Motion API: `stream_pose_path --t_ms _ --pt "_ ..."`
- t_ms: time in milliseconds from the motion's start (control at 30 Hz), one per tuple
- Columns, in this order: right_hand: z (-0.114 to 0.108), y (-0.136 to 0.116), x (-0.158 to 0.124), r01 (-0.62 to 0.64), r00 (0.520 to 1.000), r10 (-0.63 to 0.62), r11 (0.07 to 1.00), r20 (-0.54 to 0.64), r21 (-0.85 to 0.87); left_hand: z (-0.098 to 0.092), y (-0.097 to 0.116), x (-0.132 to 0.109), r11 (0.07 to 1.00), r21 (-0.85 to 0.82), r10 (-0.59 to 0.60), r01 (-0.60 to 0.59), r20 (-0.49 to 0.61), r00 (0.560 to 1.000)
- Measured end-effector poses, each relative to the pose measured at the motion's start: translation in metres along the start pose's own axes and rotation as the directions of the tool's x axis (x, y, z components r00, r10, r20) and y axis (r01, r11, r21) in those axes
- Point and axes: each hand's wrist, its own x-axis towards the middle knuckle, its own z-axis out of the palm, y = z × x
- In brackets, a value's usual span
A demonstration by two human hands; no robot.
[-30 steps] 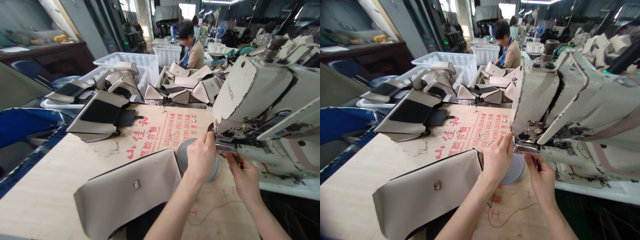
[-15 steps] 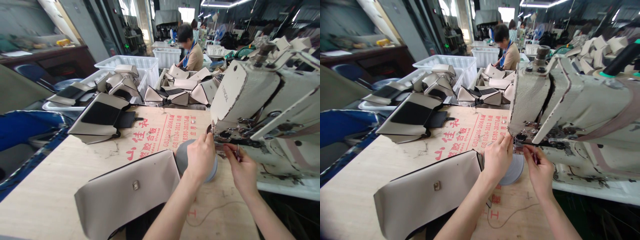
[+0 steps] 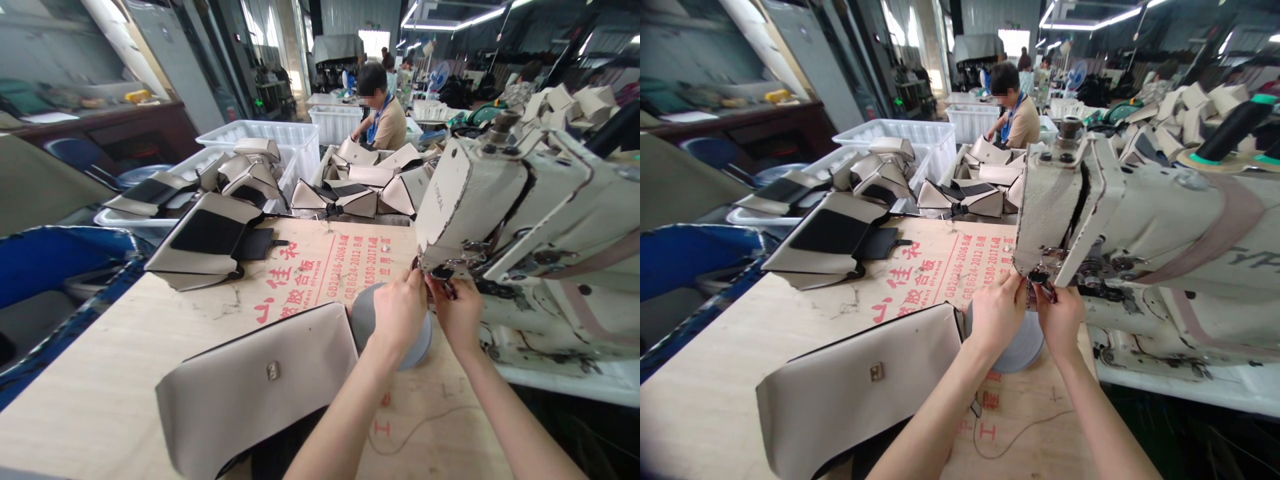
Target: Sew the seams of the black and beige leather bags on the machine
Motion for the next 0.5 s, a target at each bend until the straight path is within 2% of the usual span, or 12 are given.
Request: stream_pose_path --t_ms 100,200,333,400,467,500 --pt "0.003 0.002 -0.001 0.020 0.999 -0.019 0.999 -0.045 0.029 0.000 0.001 0.001 1.000 0.023 -0.010 0.010 0.026 1.000" --pt "0.002 0.003 -0.001 0.036 0.999 -0.034 0.998 -0.033 0.058 -0.004 0.000 0.002 0.999 0.037 -0.022 0.020 0.049 0.999" --pt "-0.012 0.006 -0.007 0.077 0.997 -0.079 0.989 0.011 0.124 -0.011 -0.011 -0.010 0.999 0.020 -0.048 0.049 -0.045 0.998" --pt "-0.022 0.010 -0.017 0.095 0.987 -0.118 0.978 0.112 0.187 -0.012 -0.018 -0.023 0.999 -0.031 0.010 -0.012 -0.067 0.998" --pt "-0.030 0.015 -0.027 0.089 0.945 -0.168 0.957 0.279 0.275 -0.009 -0.022 -0.037 0.977 -0.124 0.172 -0.171 -0.004 0.985" --pt "-0.034 0.017 -0.031 0.073 0.916 -0.188 0.947 0.354 0.314 -0.006 -0.023 -0.043 0.952 -0.179 0.261 -0.250 0.041 0.964"
